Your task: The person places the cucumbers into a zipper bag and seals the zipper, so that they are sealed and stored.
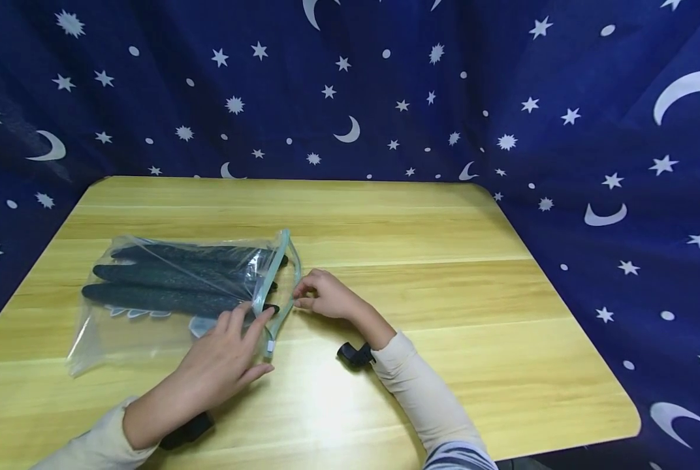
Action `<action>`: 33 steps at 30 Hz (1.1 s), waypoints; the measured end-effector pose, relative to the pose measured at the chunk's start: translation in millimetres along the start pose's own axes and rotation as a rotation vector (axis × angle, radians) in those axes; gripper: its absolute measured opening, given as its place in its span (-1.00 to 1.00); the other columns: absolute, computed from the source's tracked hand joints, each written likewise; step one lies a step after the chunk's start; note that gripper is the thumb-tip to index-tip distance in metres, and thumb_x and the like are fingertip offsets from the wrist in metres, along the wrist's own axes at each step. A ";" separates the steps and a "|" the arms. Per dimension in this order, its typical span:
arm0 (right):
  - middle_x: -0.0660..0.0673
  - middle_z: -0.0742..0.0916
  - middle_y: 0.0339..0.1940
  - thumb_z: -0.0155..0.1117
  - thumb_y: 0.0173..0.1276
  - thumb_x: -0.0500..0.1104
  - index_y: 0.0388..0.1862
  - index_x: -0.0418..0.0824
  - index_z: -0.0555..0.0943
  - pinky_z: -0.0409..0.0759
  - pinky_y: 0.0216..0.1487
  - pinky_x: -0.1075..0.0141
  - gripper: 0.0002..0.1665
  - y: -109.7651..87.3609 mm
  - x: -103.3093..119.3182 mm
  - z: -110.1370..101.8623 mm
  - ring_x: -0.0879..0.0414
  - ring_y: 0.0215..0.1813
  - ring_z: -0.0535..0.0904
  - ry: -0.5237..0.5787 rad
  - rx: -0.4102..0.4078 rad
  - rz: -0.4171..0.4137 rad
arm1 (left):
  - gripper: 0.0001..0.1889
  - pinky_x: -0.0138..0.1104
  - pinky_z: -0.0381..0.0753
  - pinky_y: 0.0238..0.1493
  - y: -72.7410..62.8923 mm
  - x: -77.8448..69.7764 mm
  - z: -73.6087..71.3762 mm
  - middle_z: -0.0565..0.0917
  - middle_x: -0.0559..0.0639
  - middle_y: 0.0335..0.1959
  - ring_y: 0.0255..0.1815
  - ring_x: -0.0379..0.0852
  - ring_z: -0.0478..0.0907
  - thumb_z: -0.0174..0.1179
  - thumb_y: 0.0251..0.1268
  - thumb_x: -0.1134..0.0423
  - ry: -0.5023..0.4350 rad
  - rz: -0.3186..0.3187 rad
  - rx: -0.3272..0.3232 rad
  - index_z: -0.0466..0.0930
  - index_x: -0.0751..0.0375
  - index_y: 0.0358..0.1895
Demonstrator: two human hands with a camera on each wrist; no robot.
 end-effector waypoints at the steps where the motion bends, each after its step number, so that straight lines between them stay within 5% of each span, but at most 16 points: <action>1: -0.08 0.59 -0.28 0.24 0.23 -0.17 -0.28 -0.22 0.64 0.41 -0.18 0.34 -0.86 -0.6 1.4 1.6 0.09 -0.23 0.43 0.004 0.014 -0.005 | -0.14 -0.31 0.52 -0.55 0.1 0.2 0.6 0.38 0.34 0.05 -0.15 0.15 0.44 0.31 -0.13 -0.21 -0.003 0.002 0.000 0.32 0.23 0.23; 4: 0.01 0.59 -0.43 0.25 0.22 -0.14 -0.44 -0.15 0.65 0.33 -0.21 0.38 -0.88 -2.4 7.2 8.9 0.14 -0.32 0.39 -0.031 0.084 -0.046 | -0.16 -0.31 0.51 -0.56 0.4 0.7 2.3 0.38 0.33 0.04 -0.14 0.15 0.44 0.30 -0.11 -0.21 -0.024 0.002 0.012 0.30 0.21 0.24; 13: -0.01 0.64 -0.45 0.12 0.29 -0.21 -0.36 -0.24 0.67 0.41 -0.28 0.48 -0.81 -16.8 35.3 35.1 0.33 -0.37 0.36 0.082 0.333 -0.213 | -0.16 -0.38 0.42 -0.62 0.6 2.2 5.4 0.39 0.29 0.02 -0.20 0.09 0.43 0.26 -0.04 -0.21 -0.045 0.000 0.044 0.23 0.14 0.31; 24: 0.01 0.64 -0.52 0.21 0.23 -0.21 -0.46 -0.24 0.68 0.39 -0.42 0.53 -0.83 -15.6 39.9 47.1 0.37 -0.47 0.38 0.169 0.276 -0.014 | -0.26 -0.21 0.41 -0.33 -5.8 14.7 -12.9 0.46 0.17 -0.03 -0.19 0.06 0.45 0.25 0.02 -0.16 -0.165 -0.091 -0.065 0.29 0.03 0.29; 26: 0.01 0.64 -0.53 0.24 0.21 -0.20 -0.48 -0.25 0.68 0.39 -0.45 0.54 -0.84 -16.0 40.2 48.4 0.38 -0.49 0.38 0.177 0.268 0.008 | -0.29 -0.21 0.40 -0.29 -11.6 15.7 -11.6 0.46 0.11 -0.05 -0.20 -0.01 0.43 0.23 0.04 -0.15 -0.235 -0.128 -0.029 0.31 0.05 0.27; 29: 0.02 0.64 -0.56 0.29 0.17 -0.19 -0.52 -0.24 0.67 0.38 -0.48 0.54 -0.85 -16.3 40.0 49.0 0.37 -0.53 0.38 0.175 0.248 0.050 | -0.36 -0.29 0.38 -0.39 -21.1 15.5 -1.0 0.42 0.00 -0.16 -0.35 -0.14 0.39 0.19 0.09 -0.16 -0.447 -0.192 0.113 0.32 -0.02 0.25; 33: 0.06 0.62 -0.59 0.27 0.15 -0.24 -0.56 -0.22 0.64 0.37 -0.50 0.52 -0.88 -17.6 37.1 48.7 0.33 -0.55 0.38 0.162 0.240 0.112 | -0.48 -0.35 0.38 -0.58 -29.8 4.9 19.4 0.42 -0.01 -0.20 -0.49 -0.20 0.33 0.08 0.24 -0.08 -0.952 -0.205 0.334 0.33 0.05 0.21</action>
Point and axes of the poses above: each hand's wrist, its own y-axis towards the middle knuckle, its own z-axis out of the palm, x = y × z, the point moved 7 cm from there along y, towards the middle knuckle
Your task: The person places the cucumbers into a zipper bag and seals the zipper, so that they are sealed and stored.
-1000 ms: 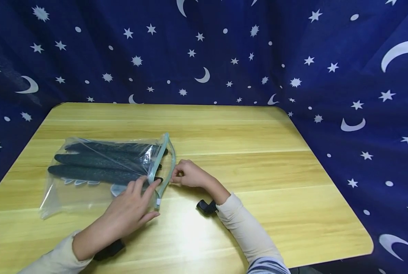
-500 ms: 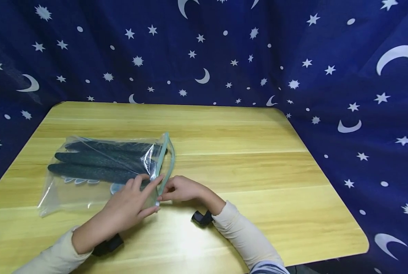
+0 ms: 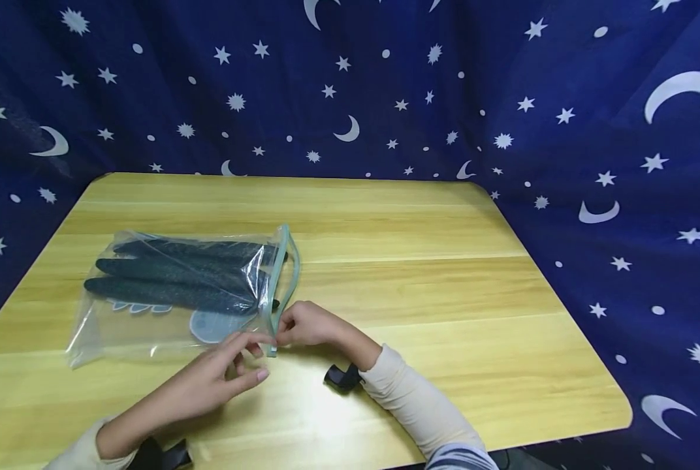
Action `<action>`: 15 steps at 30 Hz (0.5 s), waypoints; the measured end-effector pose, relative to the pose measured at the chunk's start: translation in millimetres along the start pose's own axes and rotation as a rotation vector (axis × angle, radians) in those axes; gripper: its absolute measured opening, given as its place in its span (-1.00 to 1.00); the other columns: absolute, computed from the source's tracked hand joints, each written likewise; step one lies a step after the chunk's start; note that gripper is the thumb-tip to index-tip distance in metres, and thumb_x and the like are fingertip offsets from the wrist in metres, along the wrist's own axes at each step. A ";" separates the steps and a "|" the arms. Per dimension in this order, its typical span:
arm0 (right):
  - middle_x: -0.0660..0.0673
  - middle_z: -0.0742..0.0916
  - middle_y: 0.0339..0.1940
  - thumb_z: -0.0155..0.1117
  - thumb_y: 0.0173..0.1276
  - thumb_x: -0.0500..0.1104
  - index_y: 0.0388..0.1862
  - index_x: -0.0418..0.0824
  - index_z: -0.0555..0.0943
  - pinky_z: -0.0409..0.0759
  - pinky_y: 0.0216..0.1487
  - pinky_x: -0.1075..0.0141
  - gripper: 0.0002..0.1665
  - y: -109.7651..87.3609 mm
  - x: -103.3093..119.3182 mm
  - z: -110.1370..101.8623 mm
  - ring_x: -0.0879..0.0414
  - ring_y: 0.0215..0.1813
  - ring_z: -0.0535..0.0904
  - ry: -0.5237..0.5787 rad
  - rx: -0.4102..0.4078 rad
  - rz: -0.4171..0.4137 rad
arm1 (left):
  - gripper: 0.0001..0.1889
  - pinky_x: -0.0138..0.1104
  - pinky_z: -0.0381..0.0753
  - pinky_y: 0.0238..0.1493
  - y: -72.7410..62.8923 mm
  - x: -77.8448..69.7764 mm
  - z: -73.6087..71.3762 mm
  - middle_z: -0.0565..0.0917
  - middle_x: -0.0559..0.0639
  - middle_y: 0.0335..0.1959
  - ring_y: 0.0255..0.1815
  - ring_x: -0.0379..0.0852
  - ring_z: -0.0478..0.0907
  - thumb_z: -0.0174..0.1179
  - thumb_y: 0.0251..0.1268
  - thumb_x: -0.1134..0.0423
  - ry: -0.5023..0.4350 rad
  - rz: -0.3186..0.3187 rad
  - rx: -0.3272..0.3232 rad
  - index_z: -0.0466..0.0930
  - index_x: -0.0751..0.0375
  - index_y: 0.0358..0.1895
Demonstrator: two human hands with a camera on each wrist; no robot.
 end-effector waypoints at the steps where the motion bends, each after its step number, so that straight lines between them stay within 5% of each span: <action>1: 0.07 0.61 -0.60 0.27 0.14 -0.25 -0.56 -0.23 0.63 0.36 -0.51 0.52 -0.88 -0.5 -1.3 -0.6 0.33 -0.55 0.38 0.004 0.002 0.012 | -0.51 -0.35 0.42 -0.56 1.1 1.3 5.9 0.45 0.04 -0.18 -0.47 -0.19 0.37 0.06 0.27 -0.05 -0.135 0.005 0.062 0.33 0.12 0.19; 5: 0.10 0.56 -0.65 0.27 0.14 -0.23 -0.56 -0.25 0.61 0.30 -0.55 0.50 -0.86 -3.0 -6.3 -2.5 0.31 -0.59 0.33 0.059 0.021 0.040 | -0.52 -0.35 0.52 -0.50 4.5 5.9 31.3 0.49 0.12 -0.18 -0.42 -0.17 0.47 -0.06 0.38 0.09 -0.629 -0.029 0.304 0.26 0.42 0.17; 9: 0.11 0.55 -0.64 0.25 0.16 -0.21 -0.54 -0.25 0.62 0.25 -0.58 0.49 -0.86 -6.4 -8.7 -5.9 0.30 -0.62 0.28 0.099 0.032 0.056 | -0.45 -0.38 0.56 -0.36 6.9 12.8 51.0 0.51 -0.04 -0.23 -0.37 -0.25 0.52 -0.09 0.38 0.03 -0.950 -0.133 0.442 0.19 0.44 0.20; 12: 0.09 0.58 -0.61 0.23 0.15 -0.21 -0.52 -0.25 0.63 0.24 -0.58 0.49 -0.86 -8.7 -8.5 -8.8 0.30 -0.62 0.27 0.116 0.033 0.057 | -0.46 -0.33 0.60 -0.30 9.5 17.1 60.0 0.54 -0.09 -0.26 -0.37 -0.27 0.54 -0.10 0.38 -0.01 -1.091 -0.176 0.480 0.19 0.37 0.20; 15: 0.01 0.61 -0.59 0.21 0.15 -0.24 -0.50 -0.30 0.62 0.22 -0.58 0.49 -0.87 -10.6 -7.2 -10.4 0.30 -0.62 0.27 0.147 0.043 0.051 | -0.52 -0.34 0.59 -0.29 13.2 22.8 65.5 0.54 -0.12 -0.31 -0.39 -0.29 0.53 -0.11 0.38 -0.01 -1.171 -0.212 0.432 0.24 0.30 0.16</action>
Point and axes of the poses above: each hand's wrist, its own y-axis towards the middle knuckle, its own z-axis out of the palm, x = y × z, the point moved 7 cm from there along y, towards the middle knuckle
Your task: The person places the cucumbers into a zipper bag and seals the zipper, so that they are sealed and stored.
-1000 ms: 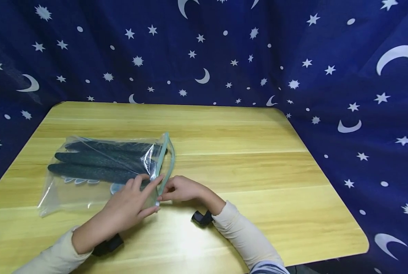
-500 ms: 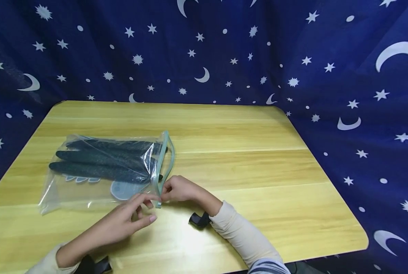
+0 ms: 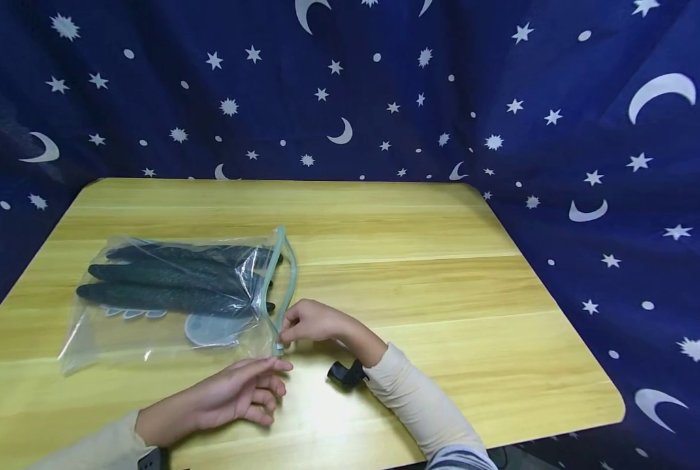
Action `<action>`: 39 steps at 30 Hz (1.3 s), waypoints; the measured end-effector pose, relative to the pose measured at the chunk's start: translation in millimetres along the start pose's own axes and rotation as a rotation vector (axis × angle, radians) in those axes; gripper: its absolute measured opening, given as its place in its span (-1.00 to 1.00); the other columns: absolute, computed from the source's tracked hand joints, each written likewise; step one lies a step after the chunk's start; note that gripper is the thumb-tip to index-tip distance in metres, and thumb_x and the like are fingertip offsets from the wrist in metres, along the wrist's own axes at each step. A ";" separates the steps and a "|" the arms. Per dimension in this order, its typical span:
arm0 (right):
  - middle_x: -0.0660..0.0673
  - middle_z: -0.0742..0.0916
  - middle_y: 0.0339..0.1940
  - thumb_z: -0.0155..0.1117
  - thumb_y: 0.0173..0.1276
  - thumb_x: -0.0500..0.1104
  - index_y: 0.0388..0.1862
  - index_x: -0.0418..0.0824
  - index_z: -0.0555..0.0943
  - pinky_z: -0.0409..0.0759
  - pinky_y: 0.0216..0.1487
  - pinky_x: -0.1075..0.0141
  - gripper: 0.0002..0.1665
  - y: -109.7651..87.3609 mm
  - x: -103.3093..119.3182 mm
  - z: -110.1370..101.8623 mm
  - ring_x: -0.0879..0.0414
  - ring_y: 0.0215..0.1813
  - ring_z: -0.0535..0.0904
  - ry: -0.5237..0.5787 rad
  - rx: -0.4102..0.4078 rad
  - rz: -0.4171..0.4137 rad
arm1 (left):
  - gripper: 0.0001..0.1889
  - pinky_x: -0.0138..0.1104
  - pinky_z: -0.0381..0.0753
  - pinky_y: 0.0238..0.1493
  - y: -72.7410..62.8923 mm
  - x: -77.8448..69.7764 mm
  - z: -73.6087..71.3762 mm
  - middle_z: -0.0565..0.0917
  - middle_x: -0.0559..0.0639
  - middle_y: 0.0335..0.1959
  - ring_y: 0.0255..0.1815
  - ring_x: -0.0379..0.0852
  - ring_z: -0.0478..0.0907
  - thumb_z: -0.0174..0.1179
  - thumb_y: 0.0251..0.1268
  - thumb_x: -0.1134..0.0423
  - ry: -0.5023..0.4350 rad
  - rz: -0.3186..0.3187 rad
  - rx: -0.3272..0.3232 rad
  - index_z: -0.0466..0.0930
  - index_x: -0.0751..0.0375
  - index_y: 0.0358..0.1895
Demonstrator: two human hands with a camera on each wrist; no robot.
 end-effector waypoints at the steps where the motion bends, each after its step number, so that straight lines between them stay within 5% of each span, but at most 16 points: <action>1: -0.01 0.62 -0.58 0.21 0.14 -0.24 -0.49 -0.30 0.62 0.22 -0.58 0.50 -0.87 -0.2 -0.2 -0.5 0.30 -0.62 0.27 0.003 0.003 0.002 | -0.53 -0.36 0.58 -0.29 1.7 1.6 -2.3 0.54 -0.13 -0.32 -0.40 -0.30 0.51 -0.11 0.38 -0.01 -0.022 0.008 -0.030 0.26 0.29 0.15; 7: -0.01 0.59 -0.60 0.20 0.16 -0.25 -0.49 -0.34 0.62 0.21 -0.56 0.48 -0.85 -1.7 -1.5 -4.0 0.29 -0.61 0.25 0.053 0.007 0.011 | -0.61 -0.46 0.52 -0.32 6.7 3.2 -12.4 0.50 -0.17 -0.36 -0.43 -0.33 0.45 -0.14 0.40 -0.02 -0.088 0.077 -0.201 0.24 0.24 0.05; 12: 0.04 0.55 -0.62 0.19 0.16 -0.25 -0.49 -0.36 0.60 0.23 -0.52 0.48 -0.83 0.5 -3.5 -1.1 0.28 -0.57 0.27 0.120 0.041 0.016 | -0.64 -0.50 0.47 -0.41 5.2 1.1 -17.8 0.47 -0.16 -0.41 -0.48 -0.33 0.40 -0.12 0.38 -0.05 -0.046 0.101 -0.282 0.25 0.22 -0.10; 20: -0.02 0.61 -0.62 0.10 0.25 -0.24 -0.55 -0.45 0.54 0.24 -0.49 0.46 -0.72 2.8 -6.5 6.2 0.22 -0.53 0.31 0.143 0.109 0.025 | -0.70 -0.53 0.42 -0.48 5.7 0.3 -20.5 0.42 -0.14 -0.46 -0.52 -0.34 0.36 -0.09 0.39 0.02 0.042 0.132 -0.330 0.27 0.23 -0.23; 39: -0.04 0.59 -0.61 0.11 0.22 -0.23 -0.54 -0.41 0.56 0.29 -0.47 0.45 -0.73 6.6 -11.7 -3.3 0.24 -0.54 0.32 0.154 0.059 0.016 | -0.63 -0.50 0.37 -0.50 7.6 -0.9 -21.7 0.39 -0.14 -0.54 -0.57 -0.30 0.30 -0.10 0.40 0.05 0.108 0.139 -0.359 0.27 0.37 -0.11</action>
Point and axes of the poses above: each hand's wrist, its own y-axis towards the middle knuckle, its own z-axis out of the palm, x = y × z, the point moved 7 cm from there along y, towards the middle knuckle
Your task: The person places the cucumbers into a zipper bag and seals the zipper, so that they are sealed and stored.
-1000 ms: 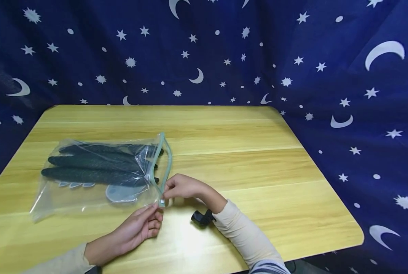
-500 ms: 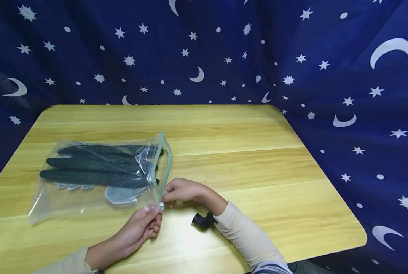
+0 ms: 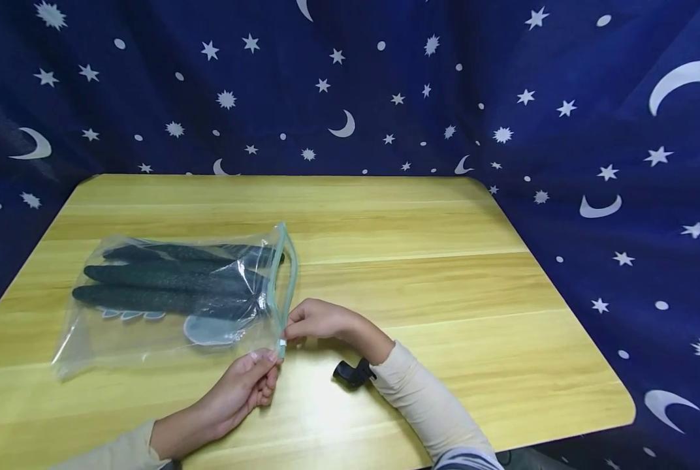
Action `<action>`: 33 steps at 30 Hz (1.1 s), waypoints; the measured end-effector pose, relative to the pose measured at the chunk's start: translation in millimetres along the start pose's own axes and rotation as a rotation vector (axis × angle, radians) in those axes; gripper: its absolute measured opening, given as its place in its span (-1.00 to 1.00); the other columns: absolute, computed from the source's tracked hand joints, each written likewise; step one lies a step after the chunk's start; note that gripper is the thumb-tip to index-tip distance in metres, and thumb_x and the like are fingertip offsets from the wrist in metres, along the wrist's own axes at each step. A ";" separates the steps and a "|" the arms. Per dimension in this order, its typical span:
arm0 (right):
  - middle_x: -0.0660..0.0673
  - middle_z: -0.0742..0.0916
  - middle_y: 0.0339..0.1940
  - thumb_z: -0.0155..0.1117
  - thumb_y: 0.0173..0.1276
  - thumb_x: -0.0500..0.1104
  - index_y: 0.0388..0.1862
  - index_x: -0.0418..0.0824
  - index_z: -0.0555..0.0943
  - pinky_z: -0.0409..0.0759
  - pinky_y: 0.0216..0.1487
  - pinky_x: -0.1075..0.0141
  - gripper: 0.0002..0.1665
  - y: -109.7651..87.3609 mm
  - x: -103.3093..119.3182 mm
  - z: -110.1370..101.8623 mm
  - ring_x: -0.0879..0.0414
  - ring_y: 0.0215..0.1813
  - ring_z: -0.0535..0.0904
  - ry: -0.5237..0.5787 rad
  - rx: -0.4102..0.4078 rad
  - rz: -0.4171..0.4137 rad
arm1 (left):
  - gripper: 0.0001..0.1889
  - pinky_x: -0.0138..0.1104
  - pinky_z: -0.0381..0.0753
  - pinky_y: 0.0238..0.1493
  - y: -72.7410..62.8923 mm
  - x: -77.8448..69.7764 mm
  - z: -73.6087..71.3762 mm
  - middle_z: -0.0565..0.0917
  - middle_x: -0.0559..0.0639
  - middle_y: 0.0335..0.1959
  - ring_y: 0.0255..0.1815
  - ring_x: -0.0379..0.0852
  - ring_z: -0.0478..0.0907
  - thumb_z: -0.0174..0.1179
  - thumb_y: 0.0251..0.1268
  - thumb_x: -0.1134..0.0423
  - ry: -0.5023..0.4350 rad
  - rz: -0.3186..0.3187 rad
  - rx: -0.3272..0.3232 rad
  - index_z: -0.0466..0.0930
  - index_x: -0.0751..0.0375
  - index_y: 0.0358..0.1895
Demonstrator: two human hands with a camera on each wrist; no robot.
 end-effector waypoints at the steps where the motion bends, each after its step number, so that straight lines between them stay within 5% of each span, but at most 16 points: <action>1: -0.03 0.58 -0.61 0.11 0.23 -0.23 -0.58 -0.41 0.54 0.27 -0.49 0.45 -0.72 0.3 -0.5 -2.3 0.25 -0.56 0.29 0.001 -0.011 0.009 | -0.62 -0.50 0.37 -0.50 0.4 -0.5 0.2 0.39 -0.15 -0.54 -0.58 -0.30 0.30 -0.10 0.40 0.05 0.002 0.003 0.001 0.27 0.38 -0.09; 6: -0.01 0.53 -0.64 0.09 0.22 -0.23 -0.67 -0.34 0.42 0.16 -0.58 0.45 -0.70 3.5 -4.1 -16.4 0.25 -0.64 0.17 0.004 -0.088 0.044 | -0.61 -0.50 0.36 -0.51 1.4 -0.7 0.4 0.39 -0.16 -0.57 -0.60 -0.31 0.29 -0.09 0.39 0.07 0.006 0.006 0.004 0.27 0.41 -0.06; 15: 0.02 0.53 -0.65 0.08 0.21 -0.21 -0.51 -0.43 0.56 0.19 -0.61 0.45 -0.73 11.0 -7.7 -37.8 0.26 -0.67 0.19 -0.018 -0.182 0.061 | -0.65 -0.50 0.35 -0.52 1.2 0.1 2.0 0.39 -0.17 -0.58 -0.61 -0.32 0.29 -0.08 0.39 0.08 -0.003 0.008 0.017 0.30 0.37 -0.08; 33: 0.00 0.50 -0.68 0.07 0.21 -0.27 -0.54 -0.43 0.54 0.33 -0.52 0.43 -0.75 30.0 -18.2 -70.0 0.19 -0.58 0.34 0.025 -0.331 0.082 | -0.64 -0.49 0.32 -0.55 1.0 1.1 3.9 0.36 -0.19 -0.62 -0.63 -0.32 0.27 -0.08 0.39 0.08 0.001 0.012 0.015 0.28 0.39 -0.09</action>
Point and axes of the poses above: each hand's wrist, its own y-axis towards the middle knuckle, its own z-axis out of the palm, x = y × z, the point moved 7 cm from there along y, towards the middle knuckle
